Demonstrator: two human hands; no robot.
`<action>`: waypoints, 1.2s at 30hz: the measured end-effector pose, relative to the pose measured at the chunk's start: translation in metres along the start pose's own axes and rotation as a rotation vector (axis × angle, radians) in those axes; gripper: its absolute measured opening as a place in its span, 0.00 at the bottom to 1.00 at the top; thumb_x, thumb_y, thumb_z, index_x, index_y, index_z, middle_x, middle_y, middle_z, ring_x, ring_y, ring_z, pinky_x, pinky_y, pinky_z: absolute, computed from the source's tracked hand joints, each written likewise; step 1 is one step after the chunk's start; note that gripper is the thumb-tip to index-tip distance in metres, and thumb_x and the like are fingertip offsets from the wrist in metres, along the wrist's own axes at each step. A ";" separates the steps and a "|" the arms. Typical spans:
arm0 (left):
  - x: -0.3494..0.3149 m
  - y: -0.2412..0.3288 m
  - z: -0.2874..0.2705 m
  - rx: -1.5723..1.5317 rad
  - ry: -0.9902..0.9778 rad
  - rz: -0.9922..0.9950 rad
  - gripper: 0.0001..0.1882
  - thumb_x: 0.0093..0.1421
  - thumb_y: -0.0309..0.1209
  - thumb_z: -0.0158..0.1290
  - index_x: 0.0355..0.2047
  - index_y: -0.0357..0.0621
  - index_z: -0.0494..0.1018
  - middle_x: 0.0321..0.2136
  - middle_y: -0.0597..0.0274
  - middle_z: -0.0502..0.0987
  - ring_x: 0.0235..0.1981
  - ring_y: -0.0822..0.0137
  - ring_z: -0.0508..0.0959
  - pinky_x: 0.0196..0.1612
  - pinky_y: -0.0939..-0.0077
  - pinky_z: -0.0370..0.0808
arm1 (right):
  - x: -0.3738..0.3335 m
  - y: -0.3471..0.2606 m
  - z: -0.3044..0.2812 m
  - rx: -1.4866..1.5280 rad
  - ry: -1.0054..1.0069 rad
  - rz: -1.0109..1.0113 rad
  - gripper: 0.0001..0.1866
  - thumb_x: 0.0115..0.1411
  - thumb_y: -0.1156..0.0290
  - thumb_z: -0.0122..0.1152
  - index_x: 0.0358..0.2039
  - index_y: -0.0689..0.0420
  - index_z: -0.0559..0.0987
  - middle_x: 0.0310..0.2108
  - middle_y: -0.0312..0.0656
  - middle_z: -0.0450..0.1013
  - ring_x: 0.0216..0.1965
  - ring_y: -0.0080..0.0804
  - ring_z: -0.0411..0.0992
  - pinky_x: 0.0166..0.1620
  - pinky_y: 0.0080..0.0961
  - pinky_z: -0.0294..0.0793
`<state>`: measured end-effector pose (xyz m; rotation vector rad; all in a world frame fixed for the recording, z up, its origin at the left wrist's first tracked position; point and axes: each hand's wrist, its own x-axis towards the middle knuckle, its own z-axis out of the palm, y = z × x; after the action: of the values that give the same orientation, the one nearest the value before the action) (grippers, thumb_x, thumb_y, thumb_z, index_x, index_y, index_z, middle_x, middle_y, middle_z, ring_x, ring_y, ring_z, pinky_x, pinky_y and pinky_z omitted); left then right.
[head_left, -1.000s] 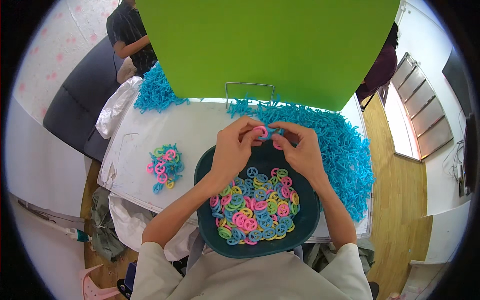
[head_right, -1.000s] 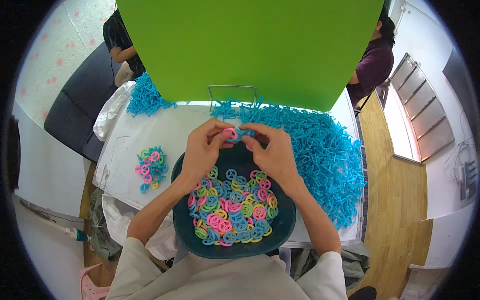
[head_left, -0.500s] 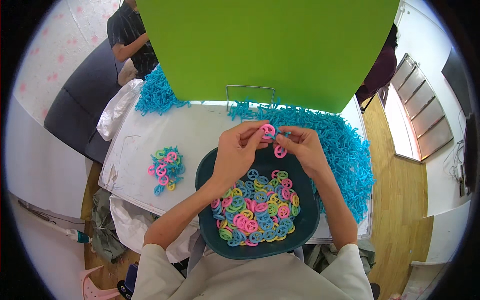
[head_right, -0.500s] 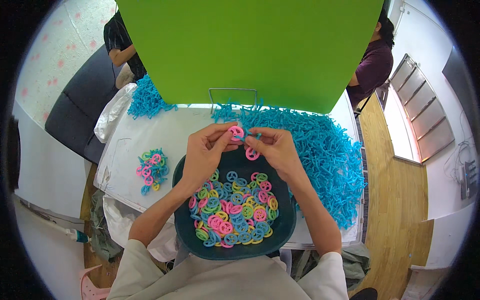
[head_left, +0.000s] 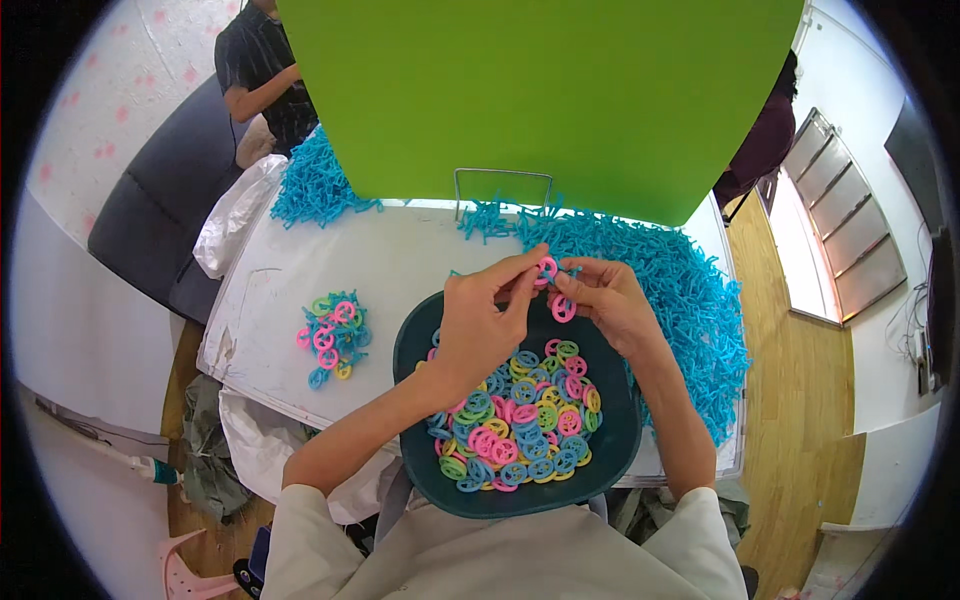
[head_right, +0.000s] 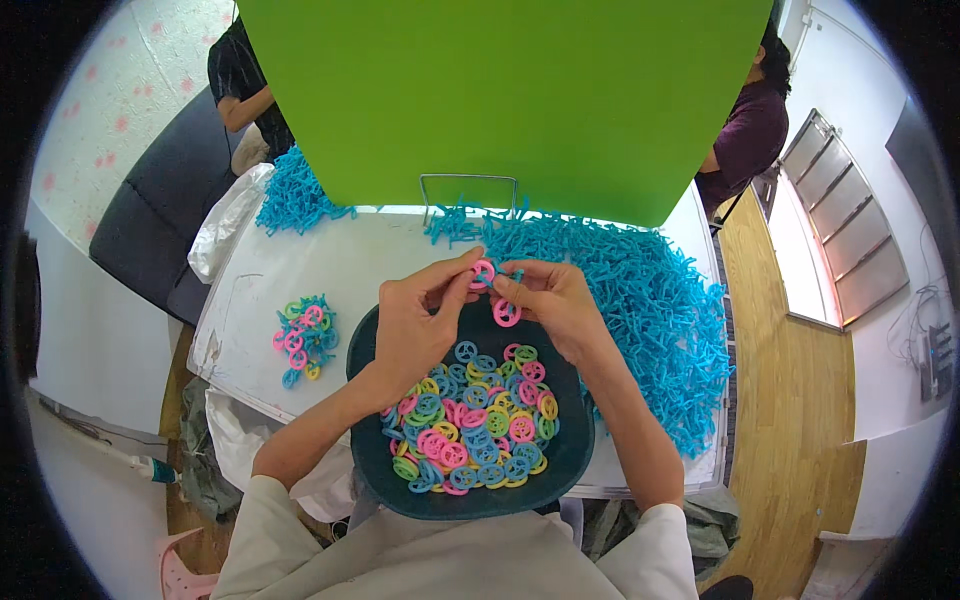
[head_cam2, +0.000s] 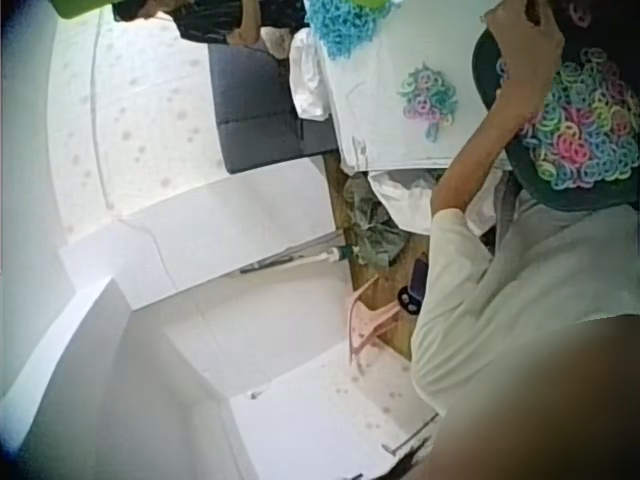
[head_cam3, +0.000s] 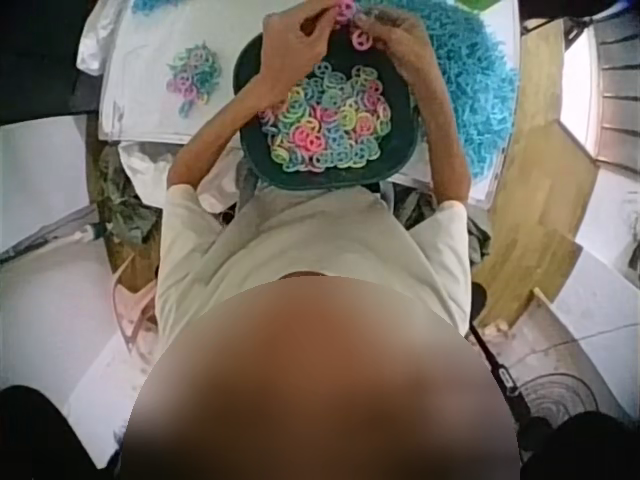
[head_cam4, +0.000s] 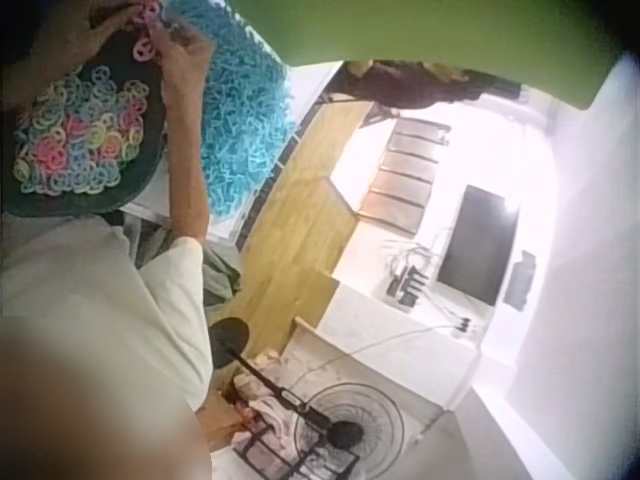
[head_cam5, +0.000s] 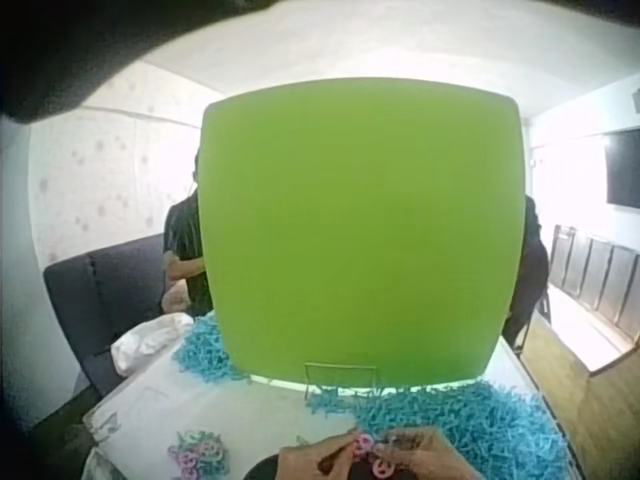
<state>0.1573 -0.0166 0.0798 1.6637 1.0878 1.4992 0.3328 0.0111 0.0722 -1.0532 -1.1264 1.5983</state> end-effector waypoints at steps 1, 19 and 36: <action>0.001 0.000 0.001 -0.010 0.003 -0.018 0.13 0.64 0.22 0.52 0.48 0.35 0.77 0.34 0.51 0.83 0.32 0.68 0.84 0.36 0.78 0.80 | 0.000 -0.002 0.002 -0.049 -0.004 -0.094 0.16 0.57 0.69 0.70 0.42 0.65 0.81 0.27 0.38 0.79 0.28 0.18 0.74 0.30 0.14 0.70; 0.008 -0.011 -0.016 -0.182 -0.120 -0.082 0.12 0.64 0.19 0.51 0.48 0.34 0.75 0.42 0.57 0.79 0.44 0.69 0.79 0.49 0.75 0.78 | -0.008 -0.005 0.017 -0.684 0.158 -0.668 0.10 0.53 0.74 0.69 0.37 0.59 0.83 0.29 0.43 0.79 0.25 0.29 0.75 0.29 0.23 0.73; 0.011 -0.014 -0.177 0.694 -0.073 -0.268 0.12 0.65 0.30 0.50 0.45 0.41 0.77 0.40 0.56 0.78 0.33 0.66 0.77 0.36 0.72 0.74 | 0.001 -0.039 -0.063 -1.127 0.306 -0.571 0.19 0.54 0.84 0.58 0.47 0.55 0.78 0.40 0.46 0.78 0.44 0.48 0.76 0.49 0.38 0.75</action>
<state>-0.0197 -0.0125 0.0982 1.8839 1.8444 0.9263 0.3997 0.0326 0.0956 -1.3933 -1.9265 0.2477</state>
